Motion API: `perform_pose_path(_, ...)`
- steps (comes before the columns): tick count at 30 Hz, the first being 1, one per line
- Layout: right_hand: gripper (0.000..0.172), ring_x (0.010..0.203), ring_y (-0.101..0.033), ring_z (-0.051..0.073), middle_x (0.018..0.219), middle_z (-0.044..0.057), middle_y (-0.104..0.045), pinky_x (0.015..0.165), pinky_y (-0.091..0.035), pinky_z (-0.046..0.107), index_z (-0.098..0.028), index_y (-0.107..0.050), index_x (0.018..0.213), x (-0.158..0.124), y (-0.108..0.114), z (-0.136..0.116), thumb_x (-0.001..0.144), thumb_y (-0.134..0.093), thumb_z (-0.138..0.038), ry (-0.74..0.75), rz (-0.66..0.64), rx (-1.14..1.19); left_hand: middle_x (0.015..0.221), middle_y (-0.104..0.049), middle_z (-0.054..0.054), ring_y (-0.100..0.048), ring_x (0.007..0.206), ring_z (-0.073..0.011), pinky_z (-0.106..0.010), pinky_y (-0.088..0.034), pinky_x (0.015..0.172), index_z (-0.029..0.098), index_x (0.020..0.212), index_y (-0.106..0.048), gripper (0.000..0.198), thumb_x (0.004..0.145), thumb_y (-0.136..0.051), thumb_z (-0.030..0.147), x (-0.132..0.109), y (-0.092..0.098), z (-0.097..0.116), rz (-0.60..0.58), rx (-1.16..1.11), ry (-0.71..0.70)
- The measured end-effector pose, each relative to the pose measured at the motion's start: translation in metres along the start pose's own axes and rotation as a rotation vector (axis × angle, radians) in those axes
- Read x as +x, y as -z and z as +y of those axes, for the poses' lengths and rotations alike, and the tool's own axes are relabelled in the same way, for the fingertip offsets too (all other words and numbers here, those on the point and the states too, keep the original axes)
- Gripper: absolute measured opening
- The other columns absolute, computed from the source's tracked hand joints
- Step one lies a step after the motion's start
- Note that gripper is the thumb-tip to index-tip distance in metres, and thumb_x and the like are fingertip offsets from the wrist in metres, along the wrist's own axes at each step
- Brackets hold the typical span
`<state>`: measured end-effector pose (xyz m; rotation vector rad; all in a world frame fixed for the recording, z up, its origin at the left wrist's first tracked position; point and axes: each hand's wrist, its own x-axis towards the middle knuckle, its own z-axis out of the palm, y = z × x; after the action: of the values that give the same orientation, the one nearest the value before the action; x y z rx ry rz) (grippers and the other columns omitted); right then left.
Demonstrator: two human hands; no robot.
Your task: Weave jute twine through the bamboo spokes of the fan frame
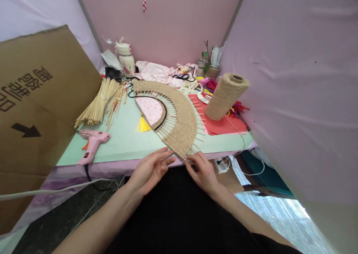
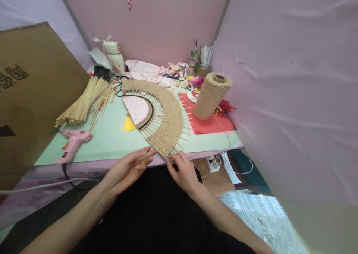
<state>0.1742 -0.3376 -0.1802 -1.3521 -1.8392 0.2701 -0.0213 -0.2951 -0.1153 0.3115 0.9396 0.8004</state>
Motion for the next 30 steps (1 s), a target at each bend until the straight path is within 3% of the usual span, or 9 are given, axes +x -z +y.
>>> perform_pose_path(4, 0.011, 0.06, -0.05, 0.011, 0.077, 0.001, -0.053, 0.051, -0.043, 0.021, -0.02, -0.056, 0.097, 0.004, 0.009, -0.009, 0.086, -0.056, -0.017, -0.021, 0.078, 0.043, 0.096, -0.065, -0.01, -0.054, 0.054, -0.002, -0.008, -0.029, 0.033, 0.01, 0.088, -0.06, 0.008, 0.08, -0.06, 0.012, 0.016, -0.007, 0.003, -0.076, 0.021, 0.04)
perform_pose_path(7, 0.016, 0.053, -0.042, 0.009, 0.076, -0.001, -0.05, 0.047, -0.04, 0.021, -0.02, -0.055, 0.099, 0.007, 0.017, -0.018, 0.085, -0.059, -0.016, -0.007, 0.107, 0.061, 0.076, -0.062, -0.002, -0.052, 0.051, -0.0027, -0.01, -0.036, 0.038, 0.012, 0.08, -0.059, 0.006, 0.078, -0.064, 0.013, 0.026, -0.016, 0.0, -0.135, 0.101, 0.004)
perform_pose_path(10, 0.023, 0.051, -0.04, 0.007, 0.084, 0.001, -0.049, 0.049, -0.042, 0.022, -0.021, -0.052, 0.105, 0.007, 0.022, -0.022, 0.085, -0.059, -0.015, 0.0, 0.122, 0.066, 0.083, -0.068, -0.003, -0.065, 0.07, -0.0102, -0.019, -0.053, 0.061, 0.014, 0.088, -0.06, 0.014, 0.076, -0.067, 0.011, 0.032, -0.026, -0.005, -0.152, 0.168, -0.022)
perform_pose_path(12, 0.031, 0.051, -0.039, 0.004, 0.096, 0.003, -0.046, 0.05, -0.044, 0.023, -0.023, -0.049, 0.112, 0.004, 0.023, -0.02, 0.084, -0.06, -0.016, -0.007, 0.16, 0.073, 0.094, -0.07, -0.006, -0.067, 0.082, -0.0143, -0.025, -0.055, 0.073, 0.015, 0.095, -0.061, 0.021, 0.076, -0.067, 0.012, 0.033, -0.031, -0.007, -0.182, 0.168, -0.022)
perform_pose_path(17, 0.046, 0.058, -0.043, 0.004, 0.108, 0.005, -0.037, 0.052, -0.044, 0.023, -0.026, -0.041, 0.115, -0.011, 0.017, -0.013, 0.078, -0.067, -0.019, -0.107, 0.236, 0.271, 0.095, -0.072, -0.007, -0.068, 0.081, -0.0141, -0.025, -0.054, 0.076, 0.015, 0.095, -0.062, 0.019, 0.077, -0.067, 0.011, 0.031, -0.037, -0.005, -0.162, 0.156, -0.031)
perform_pose_path(23, 0.017, 0.055, -0.044, 0.008, 0.073, -0.003, -0.049, 0.051, -0.037, 0.023, -0.021, -0.05, 0.092, -0.014, 0.012, -0.016, 0.087, -0.058, -0.035, -0.493, 0.037, 0.732, 0.092, -0.073, -0.006, -0.068, 0.079, -0.0133, -0.025, -0.054, 0.076, 0.015, 0.09, -0.063, 0.015, 0.076, -0.068, 0.01, 0.031, -0.037, -0.004, -0.178, 0.143, -0.045)
perform_pose_path(27, 0.028, 0.05, -0.037, 0.007, 0.059, -0.005, -0.045, 0.049, -0.029, 0.023, -0.018, -0.051, 0.072, -0.003, 0.006, -0.02, 0.084, -0.061, -0.041, -0.638, -0.044, 0.955, 0.092, -0.072, -0.007, -0.068, 0.081, -0.0145, -0.025, -0.054, 0.077, 0.014, 0.089, -0.063, 0.014, 0.077, -0.068, 0.011, 0.03, -0.038, -0.003, -0.19, 0.16, -0.058)
perform_pose_path(30, 0.03, 0.048, -0.031, 0.005, 0.055, -0.007, -0.04, 0.047, -0.022, 0.023, -0.017, -0.05, 0.068, 0.005, 0.0, -0.023, 0.079, -0.067, -0.039, -0.72, -0.08, 1.093, 0.091, -0.072, -0.007, -0.068, 0.079, -0.0144, -0.025, -0.054, 0.076, 0.013, 0.09, -0.062, 0.016, 0.075, -0.069, 0.012, 0.032, -0.037, -0.004, -0.206, 0.173, -0.079)
